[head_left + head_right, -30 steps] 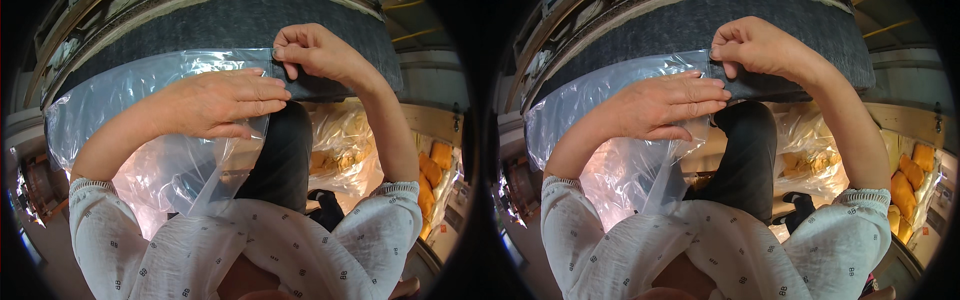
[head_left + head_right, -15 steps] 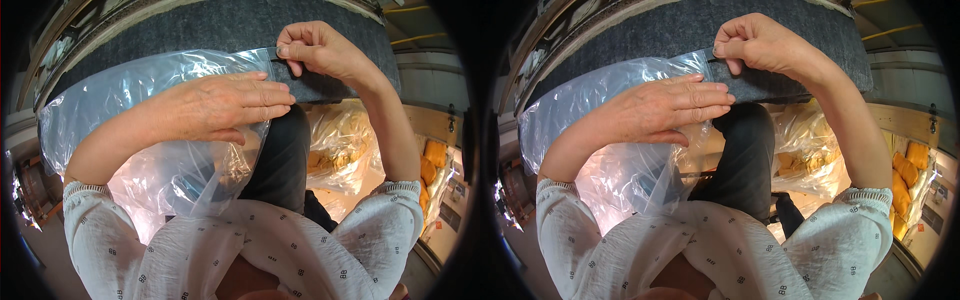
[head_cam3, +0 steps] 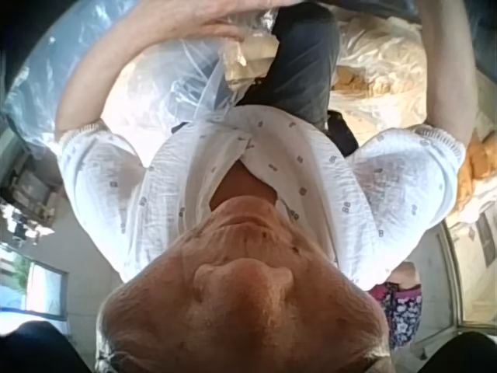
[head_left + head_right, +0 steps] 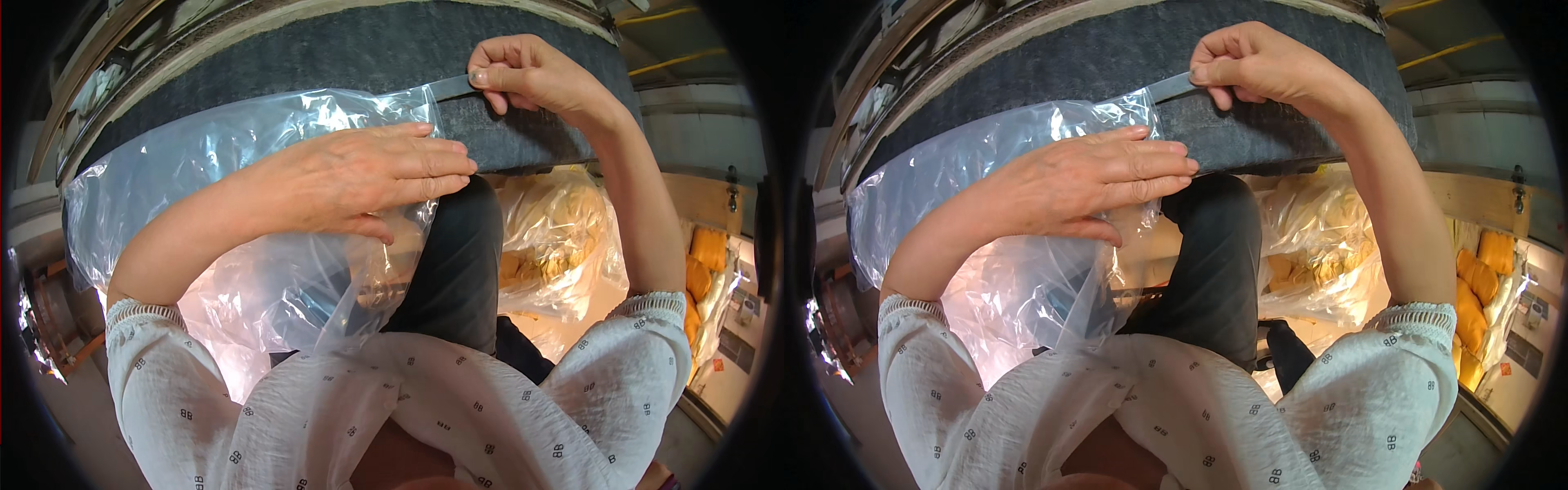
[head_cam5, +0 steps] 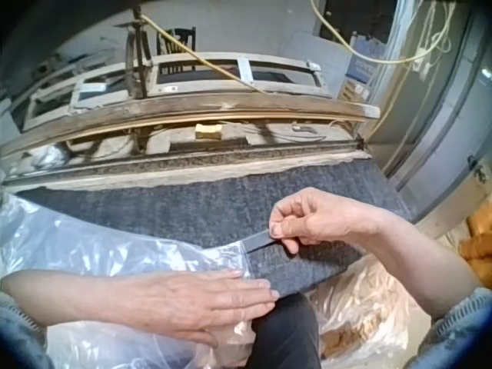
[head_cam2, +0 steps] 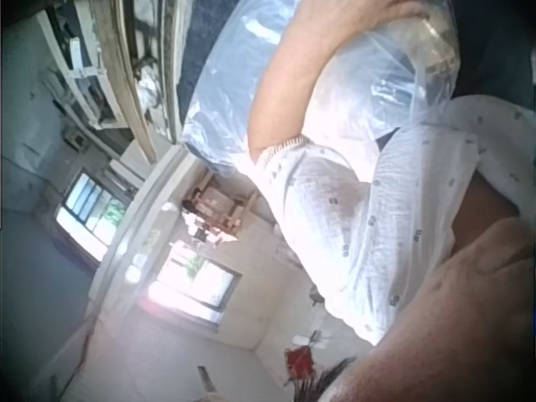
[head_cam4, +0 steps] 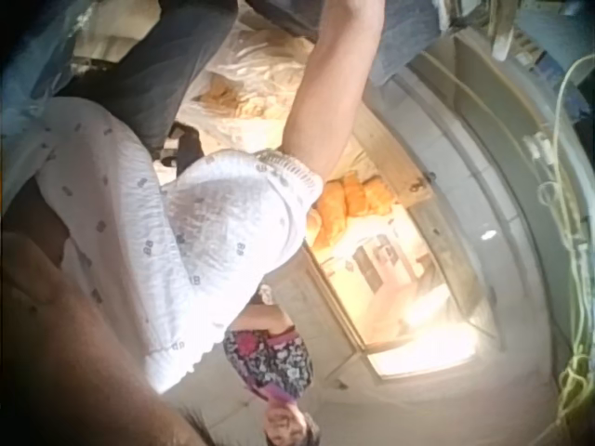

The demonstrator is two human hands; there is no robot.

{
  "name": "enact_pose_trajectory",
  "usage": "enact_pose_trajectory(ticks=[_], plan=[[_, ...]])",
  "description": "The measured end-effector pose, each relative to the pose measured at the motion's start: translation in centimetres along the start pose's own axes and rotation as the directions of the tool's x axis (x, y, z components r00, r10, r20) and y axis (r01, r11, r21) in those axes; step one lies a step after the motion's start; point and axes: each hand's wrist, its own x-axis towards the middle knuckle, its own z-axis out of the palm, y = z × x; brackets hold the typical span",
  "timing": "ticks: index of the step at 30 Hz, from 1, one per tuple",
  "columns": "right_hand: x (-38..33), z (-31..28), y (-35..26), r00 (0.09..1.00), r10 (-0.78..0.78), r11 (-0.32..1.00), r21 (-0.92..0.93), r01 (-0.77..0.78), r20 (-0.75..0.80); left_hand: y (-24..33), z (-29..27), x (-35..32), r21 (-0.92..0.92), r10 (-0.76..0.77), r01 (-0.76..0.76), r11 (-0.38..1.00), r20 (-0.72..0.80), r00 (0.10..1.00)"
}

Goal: Folding and arranging large plastic sheets or bags on a surface.

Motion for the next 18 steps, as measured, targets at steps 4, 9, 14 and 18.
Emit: enact_pose_trajectory(ticks=[4, 9, 14, 18], plan=[[-1.2, -1.3, 0.3, 0.997, 0.056, 0.997, 0.046, -0.058, 0.045, 0.0, 0.1, -0.1, -0.026, 0.054, -0.054, 0.998, -0.01, 0.999], [-2.6, -4.3, 0.1, 0.971, 0.055, 0.982, 0.187, -0.01, -0.234, -0.1, 0.6, -0.2, -0.046, 0.068, -0.071, 0.996, -0.052, 0.996], [4.1, -1.6, 0.0, 0.94, -0.159, 0.979, 0.077, 0.19, -0.302, -0.3, 0.7, -1.8, -0.048, 0.101, -0.111, 0.993, -0.163, 0.981], [3.6, -0.6, -0.4, 0.621, -0.65, 0.575, -0.818, 0.025, -0.439, -1.1, 0.8, 0.6, -0.021, 0.318, -0.329, 0.944, -0.198, 0.927]])
